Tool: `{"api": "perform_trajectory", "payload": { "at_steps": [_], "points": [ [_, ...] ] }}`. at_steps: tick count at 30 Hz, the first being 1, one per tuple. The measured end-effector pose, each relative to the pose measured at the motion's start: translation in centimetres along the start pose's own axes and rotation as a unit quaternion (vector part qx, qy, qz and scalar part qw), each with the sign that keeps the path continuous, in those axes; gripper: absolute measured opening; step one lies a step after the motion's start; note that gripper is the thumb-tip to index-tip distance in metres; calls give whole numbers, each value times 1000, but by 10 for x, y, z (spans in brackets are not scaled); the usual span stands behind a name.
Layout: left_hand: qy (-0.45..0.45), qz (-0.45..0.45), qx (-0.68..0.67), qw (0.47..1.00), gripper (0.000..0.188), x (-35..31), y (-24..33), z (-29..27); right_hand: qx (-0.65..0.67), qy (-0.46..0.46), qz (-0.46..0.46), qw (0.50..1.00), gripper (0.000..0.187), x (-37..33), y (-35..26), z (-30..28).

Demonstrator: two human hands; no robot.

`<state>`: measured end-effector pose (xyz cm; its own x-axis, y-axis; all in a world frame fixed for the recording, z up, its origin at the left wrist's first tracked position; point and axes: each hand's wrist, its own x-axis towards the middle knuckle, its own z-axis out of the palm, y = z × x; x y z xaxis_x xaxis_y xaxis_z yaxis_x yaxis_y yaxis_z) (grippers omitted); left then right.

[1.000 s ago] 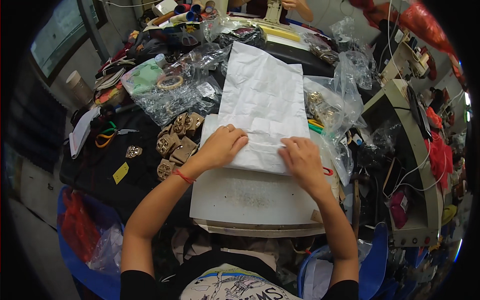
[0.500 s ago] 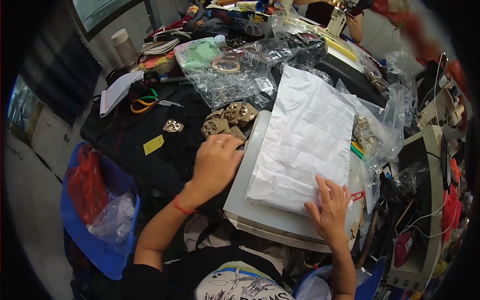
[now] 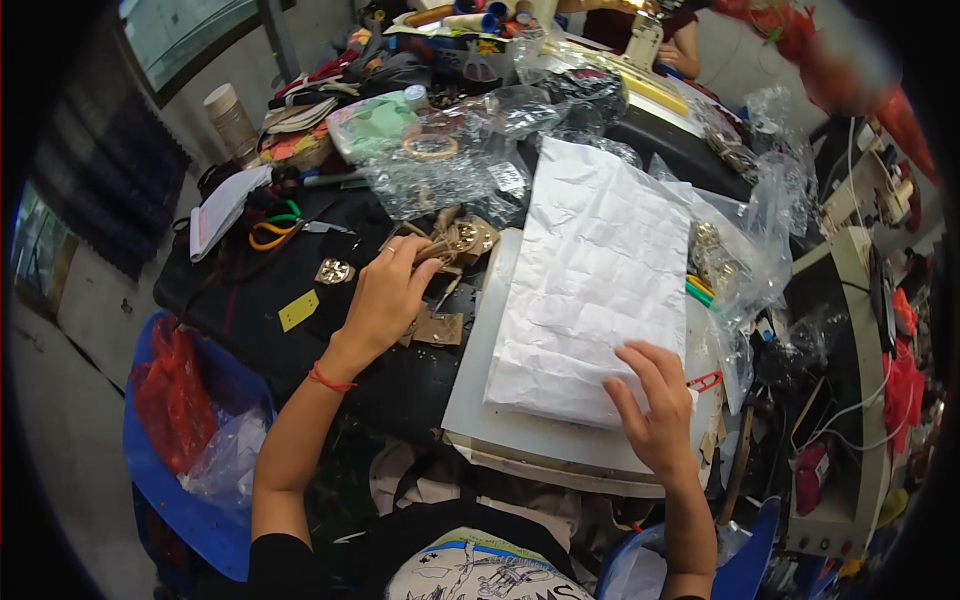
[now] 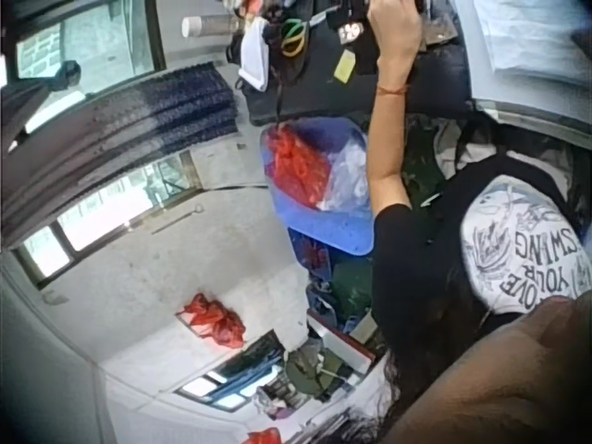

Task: The person arranges small gold-colored metal accessories on a white paper sheet, folds the paper to enclose them, and places the bundle into a clear plastic bag. They repeat this process with additional accessories, creating multiple wrapped packages on the table.

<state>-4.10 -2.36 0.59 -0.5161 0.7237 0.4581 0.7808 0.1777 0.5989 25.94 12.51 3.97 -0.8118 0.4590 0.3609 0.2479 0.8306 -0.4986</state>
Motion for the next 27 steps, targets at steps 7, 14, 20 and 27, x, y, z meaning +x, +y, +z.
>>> {"api": "perform_trajectory", "payload": {
  "at_steps": [7, 14, 20, 27],
  "points": [
    [-383, -51, -371, 844, 30, 57, 103, 71, 259, -44, 151, 953, 33, 65, 28, -14],
    [-341, 15, -265, 902, 39, 51, 88, 179, 114, -19, 300, 947, 26, 22, 95, -11],
    [-222, 122, -54, 966, 36, 50, 75, 126, -17, -62, 228, 972, 29, 8, 97, -23],
    [-222, 20, 168, 960, 58, 50, -43, 42, -62, -79, -2, 995, 40, 37, 56, -4]
  ]
}}
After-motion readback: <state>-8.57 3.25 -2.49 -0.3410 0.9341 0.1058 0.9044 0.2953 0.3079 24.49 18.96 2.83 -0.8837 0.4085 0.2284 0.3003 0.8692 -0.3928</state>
